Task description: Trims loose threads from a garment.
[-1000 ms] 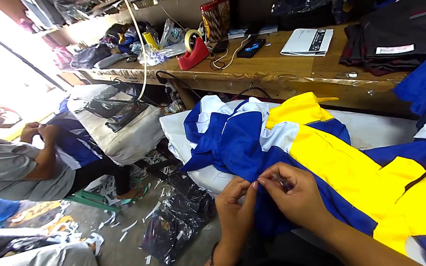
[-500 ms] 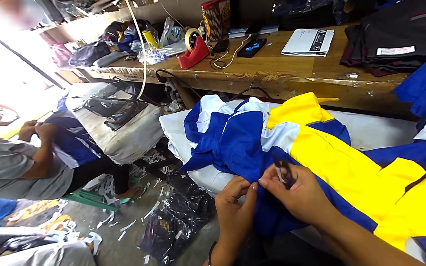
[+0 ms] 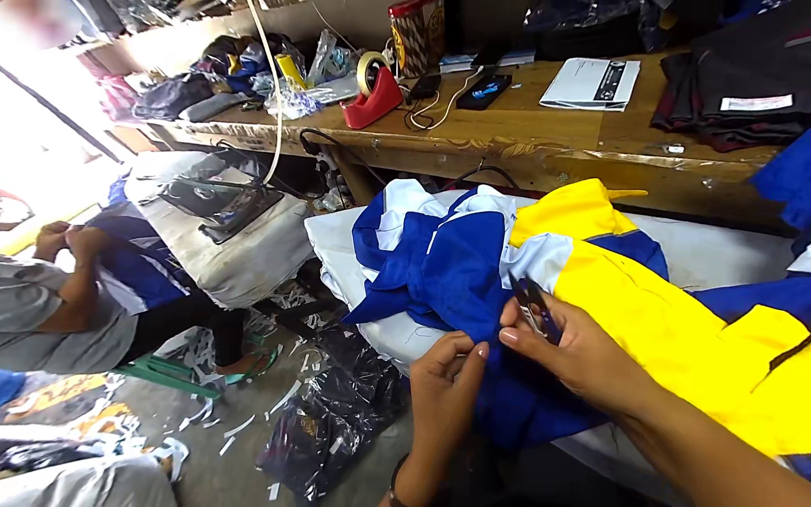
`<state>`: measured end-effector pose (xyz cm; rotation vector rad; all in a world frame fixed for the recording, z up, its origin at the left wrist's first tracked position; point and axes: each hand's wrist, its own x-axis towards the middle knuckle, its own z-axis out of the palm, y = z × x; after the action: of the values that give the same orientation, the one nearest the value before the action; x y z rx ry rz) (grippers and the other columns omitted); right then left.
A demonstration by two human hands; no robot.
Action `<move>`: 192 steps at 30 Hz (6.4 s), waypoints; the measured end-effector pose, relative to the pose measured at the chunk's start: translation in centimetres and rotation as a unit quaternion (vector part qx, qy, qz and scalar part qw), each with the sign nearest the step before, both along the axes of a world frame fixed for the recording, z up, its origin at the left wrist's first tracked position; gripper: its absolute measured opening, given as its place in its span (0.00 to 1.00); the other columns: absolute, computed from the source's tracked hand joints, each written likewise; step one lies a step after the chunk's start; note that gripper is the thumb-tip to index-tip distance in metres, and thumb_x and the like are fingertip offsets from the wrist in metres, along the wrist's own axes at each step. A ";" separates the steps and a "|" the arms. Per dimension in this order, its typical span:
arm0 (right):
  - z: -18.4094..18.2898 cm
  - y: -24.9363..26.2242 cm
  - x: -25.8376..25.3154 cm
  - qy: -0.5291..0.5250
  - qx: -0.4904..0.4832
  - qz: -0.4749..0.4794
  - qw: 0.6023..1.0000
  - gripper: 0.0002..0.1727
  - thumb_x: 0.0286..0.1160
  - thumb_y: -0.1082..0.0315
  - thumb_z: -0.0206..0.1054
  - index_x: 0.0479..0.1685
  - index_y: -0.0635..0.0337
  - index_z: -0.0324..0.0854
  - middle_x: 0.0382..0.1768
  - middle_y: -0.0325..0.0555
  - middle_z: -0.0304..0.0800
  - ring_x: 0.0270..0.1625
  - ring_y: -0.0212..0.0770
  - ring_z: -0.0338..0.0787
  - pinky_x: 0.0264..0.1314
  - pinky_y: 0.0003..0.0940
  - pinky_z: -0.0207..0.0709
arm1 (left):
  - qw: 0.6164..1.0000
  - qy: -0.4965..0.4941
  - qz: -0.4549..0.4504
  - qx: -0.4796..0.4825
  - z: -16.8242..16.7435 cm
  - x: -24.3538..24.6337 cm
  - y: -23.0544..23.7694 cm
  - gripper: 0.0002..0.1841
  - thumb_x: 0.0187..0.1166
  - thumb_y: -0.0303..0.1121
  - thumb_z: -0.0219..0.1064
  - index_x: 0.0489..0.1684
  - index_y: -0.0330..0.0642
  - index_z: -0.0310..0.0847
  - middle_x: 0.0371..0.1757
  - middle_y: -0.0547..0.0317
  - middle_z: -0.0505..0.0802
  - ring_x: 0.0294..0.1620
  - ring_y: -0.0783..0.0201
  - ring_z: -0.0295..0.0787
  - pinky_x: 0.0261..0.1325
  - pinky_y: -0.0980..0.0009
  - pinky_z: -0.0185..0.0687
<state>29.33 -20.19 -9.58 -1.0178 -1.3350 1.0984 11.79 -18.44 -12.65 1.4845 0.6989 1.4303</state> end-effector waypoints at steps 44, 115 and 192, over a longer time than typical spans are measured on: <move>-0.9 -0.2 2.6 -0.300 0.249 -0.115 0.914 0.14 0.77 0.52 0.71 0.40 0.52 0.92 0.38 0.34 0.92 0.40 0.24 0.86 0.42 0.25 0.74 | 0.985 -0.081 -0.101 -0.115 0.8 -0.9 0.7 0.08 0.78 0.22 0.65 0.33 0.37 0.92 0.33 0.65 0.93 0.33 0.81 0.85 0.39 0.83 0.80; -3.1 -2.5 -0.2 -0.223 0.245 -0.269 0.904 0.14 0.72 0.55 0.76 0.40 0.58 0.94 0.36 0.37 0.92 0.39 0.20 0.85 0.39 0.13 0.75 | 0.959 -0.198 -0.071 -0.188 0.8 0.7 -1.4 0.08 0.78 0.20 0.65 0.36 0.33 0.93 0.38 0.53 0.97 0.43 0.68 0.95 0.58 0.72 0.89; 6.8 10.7 2.4 -0.359 0.111 -0.133 0.917 0.14 0.78 0.67 0.69 0.56 0.65 0.85 0.44 0.56 0.92 0.46 0.52 0.92 0.53 0.57 0.84 | 0.896 -0.043 -0.164 -0.411 -2.8 -1.7 2.5 0.14 0.92 0.28 0.49 0.46 0.32 0.82 0.35 0.52 0.96 0.34 0.63 0.97 0.42 0.67 0.94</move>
<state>31.71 -9.45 -2.81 -1.4492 -1.7756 0.3452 10.11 -15.95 -15.47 0.8073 0.8129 0.7692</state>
